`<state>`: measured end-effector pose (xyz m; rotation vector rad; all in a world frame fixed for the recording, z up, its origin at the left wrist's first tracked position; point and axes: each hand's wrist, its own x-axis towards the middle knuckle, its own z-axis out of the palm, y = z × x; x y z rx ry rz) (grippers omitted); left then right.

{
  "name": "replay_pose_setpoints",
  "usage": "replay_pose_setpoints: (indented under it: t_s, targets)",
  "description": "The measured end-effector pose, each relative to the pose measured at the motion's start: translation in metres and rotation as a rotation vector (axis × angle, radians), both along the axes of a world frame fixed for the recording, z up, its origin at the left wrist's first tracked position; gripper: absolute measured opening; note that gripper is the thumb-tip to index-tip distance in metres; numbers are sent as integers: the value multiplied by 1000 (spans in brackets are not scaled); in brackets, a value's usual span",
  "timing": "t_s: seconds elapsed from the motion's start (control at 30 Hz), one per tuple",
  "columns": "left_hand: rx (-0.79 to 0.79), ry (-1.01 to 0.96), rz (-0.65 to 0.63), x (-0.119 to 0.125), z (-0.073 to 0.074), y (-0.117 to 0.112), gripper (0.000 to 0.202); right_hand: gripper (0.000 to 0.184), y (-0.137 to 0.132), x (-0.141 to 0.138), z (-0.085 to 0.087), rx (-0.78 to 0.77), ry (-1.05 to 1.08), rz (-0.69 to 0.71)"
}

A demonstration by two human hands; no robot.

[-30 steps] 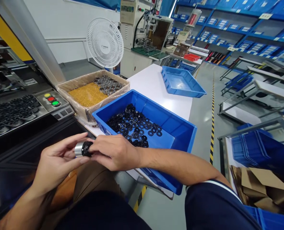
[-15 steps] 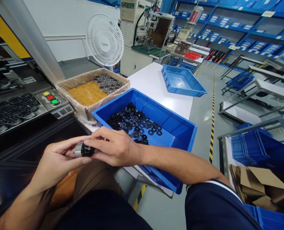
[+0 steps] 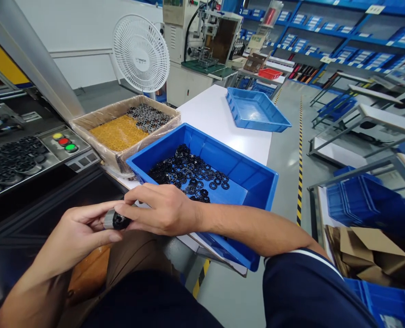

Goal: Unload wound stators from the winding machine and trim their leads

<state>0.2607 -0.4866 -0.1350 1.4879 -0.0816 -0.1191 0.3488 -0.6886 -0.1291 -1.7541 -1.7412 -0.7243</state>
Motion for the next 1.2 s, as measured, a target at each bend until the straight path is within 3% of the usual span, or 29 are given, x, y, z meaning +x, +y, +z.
replay_pose_setpoints:
  t_s: [0.3,0.4,0.47,0.53,0.6,0.63,0.7,0.77,0.87,0.93,1.0,1.07,1.2]
  targets:
    - [166,-9,-94,-2,-6,-1,51,27,3,-4,-6,-25,-13,29]
    - [286,-104,-61,-4,-10,-4,50,33,3,13,-7,-50,90,20]
    - [391,-218,21,-3,-14,-1,49,40,-1,42,-7,-58,241,-115]
    - [469,-304,145,2,-20,5,45,44,-9,78,-10,-146,405,-453]
    - [413,-247,246,8,-28,12,39,39,-20,110,-19,-400,503,-773]
    - [326,-176,277,11,-31,15,38,35,-25,121,-26,-507,531,-835]
    - [127,-51,304,16,-37,20,41,28,-32,133,-44,-676,564,-841]
    - [57,-54,312,17,-39,20,44,26,-33,133,-65,-775,581,-793]
    - [316,-223,292,11,-36,17,34,30,-29,125,-87,-884,583,-758]
    - [530,-366,277,4,-30,14,34,31,-26,122,-93,-921,580,-765]
    - [612,-477,285,-3,-25,12,46,30,-26,123,-92,-930,577,-788]
    - [589,-514,307,-8,-21,13,54,30,-26,127,-84,-908,575,-809]
    - [474,-390,279,-14,-19,18,52,36,-23,128,-56,-768,563,-789]
